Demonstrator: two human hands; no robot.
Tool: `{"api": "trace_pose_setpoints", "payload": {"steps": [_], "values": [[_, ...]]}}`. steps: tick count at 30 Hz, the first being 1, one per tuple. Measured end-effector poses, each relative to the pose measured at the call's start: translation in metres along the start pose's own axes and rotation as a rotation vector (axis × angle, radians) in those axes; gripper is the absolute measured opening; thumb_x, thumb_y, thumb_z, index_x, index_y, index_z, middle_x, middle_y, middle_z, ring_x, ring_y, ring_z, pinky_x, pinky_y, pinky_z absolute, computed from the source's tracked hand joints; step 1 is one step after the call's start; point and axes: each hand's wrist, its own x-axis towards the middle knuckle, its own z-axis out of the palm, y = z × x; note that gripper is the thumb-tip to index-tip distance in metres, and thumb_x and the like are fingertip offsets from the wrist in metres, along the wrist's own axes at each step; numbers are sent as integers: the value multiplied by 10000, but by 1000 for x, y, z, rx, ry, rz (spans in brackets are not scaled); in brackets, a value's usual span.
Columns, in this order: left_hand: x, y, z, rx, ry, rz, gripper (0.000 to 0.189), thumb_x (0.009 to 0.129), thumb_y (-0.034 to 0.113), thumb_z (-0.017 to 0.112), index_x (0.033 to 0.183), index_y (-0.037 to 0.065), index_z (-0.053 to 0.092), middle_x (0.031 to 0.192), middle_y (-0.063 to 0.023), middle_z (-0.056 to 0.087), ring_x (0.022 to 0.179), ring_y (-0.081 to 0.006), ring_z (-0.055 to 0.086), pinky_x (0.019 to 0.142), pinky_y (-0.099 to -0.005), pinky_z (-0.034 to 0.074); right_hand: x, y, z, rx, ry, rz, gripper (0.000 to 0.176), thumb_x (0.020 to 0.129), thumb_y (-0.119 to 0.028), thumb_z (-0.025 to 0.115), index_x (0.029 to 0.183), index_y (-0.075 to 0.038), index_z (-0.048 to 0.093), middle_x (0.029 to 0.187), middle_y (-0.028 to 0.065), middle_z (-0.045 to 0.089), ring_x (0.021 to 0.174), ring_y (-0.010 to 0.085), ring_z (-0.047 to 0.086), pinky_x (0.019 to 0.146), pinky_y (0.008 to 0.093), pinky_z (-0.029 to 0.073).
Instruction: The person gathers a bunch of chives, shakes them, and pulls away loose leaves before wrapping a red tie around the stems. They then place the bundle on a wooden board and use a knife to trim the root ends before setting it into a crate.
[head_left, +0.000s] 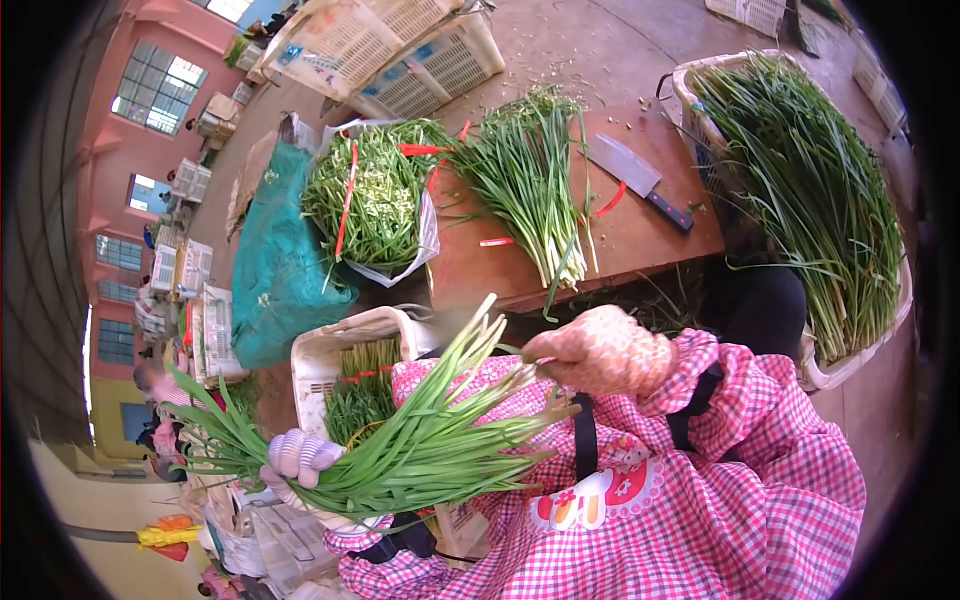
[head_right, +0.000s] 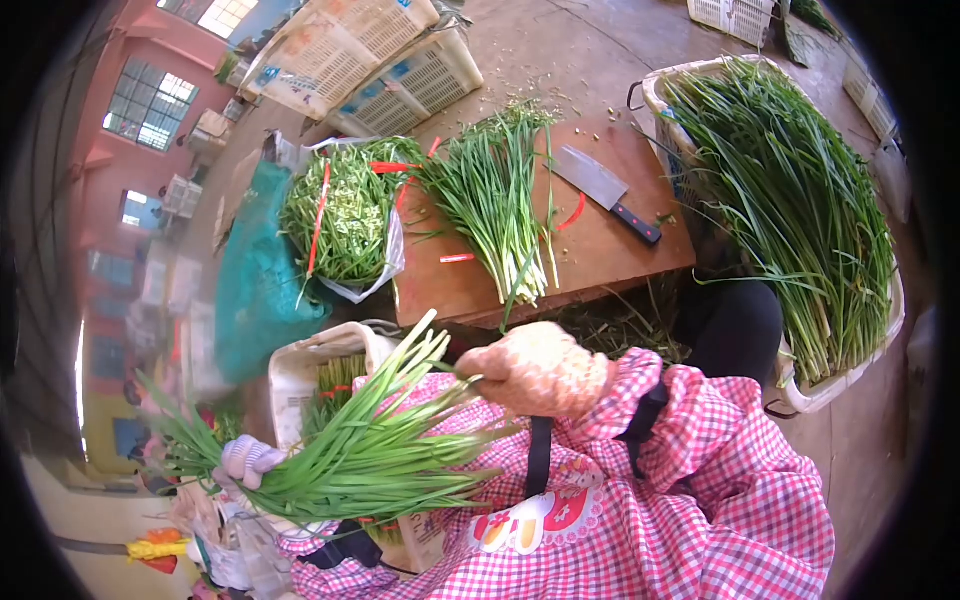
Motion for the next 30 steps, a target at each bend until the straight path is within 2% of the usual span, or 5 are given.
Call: {"api": "trace_pose_setpoints", "payload": {"steps": [6, 14, 20, 23, 30], "values": [[5, -9, 8, 8, -68, -90, 233, 949, 203, 575, 792, 161, 408, 738, 52, 366, 631, -99, 400, 781, -333, 384, 8, -4, 20, 165, -178, -87, 191, 846, -191, 655, 1025, -129, 671, 767, 167, 650, 703, 362, 642, 622, 441, 504], [-1, 22, -34, -72, -212, -36, 167, 926, 197, 597, 830, 142, 473, 854, 21, 473, 734, -114, 479, 927, -344, 384, -33, 23, 11, 1055, -441, 382, 185, 897, -207, 645, 935, -26, 647, 762, 38, 650, 724, 133, 629, 669, 307, 524], [-4, 27, -34, -76, -244, -42, 160, 927, 207, 591, 842, 125, 483, 884, 21, 476, 773, -119, 486, 942, -353, 375, -32, 8, -17, 505, -211, 525, 160, 855, -181, 641, 991, -103, 674, 764, 89, 688, 709, 199, 673, 685, 333, 530], [-3, 31, -43, -73, -280, -98, 158, 932, 196, 599, 851, 121, 485, 880, 14, 471, 773, -123, 483, 943, -356, 382, -17, 4, 3, 167, -6, 52, 176, 842, -192, 627, 1011, -162, 662, 685, 123, 642, 637, 330, 641, 592, 419, 516], [4, 23, -33, -81, -329, -142, 155, 932, 206, 613, 875, 121, 497, 879, -2, 480, 763, -128, 488, 925, -363, 392, 9, -7, 34, -87, -83, -135, 217, 845, -248, 634, 1048, -170, 638, 677, 116, 614, 595, 343, 615, 519, 436, 496]]}}
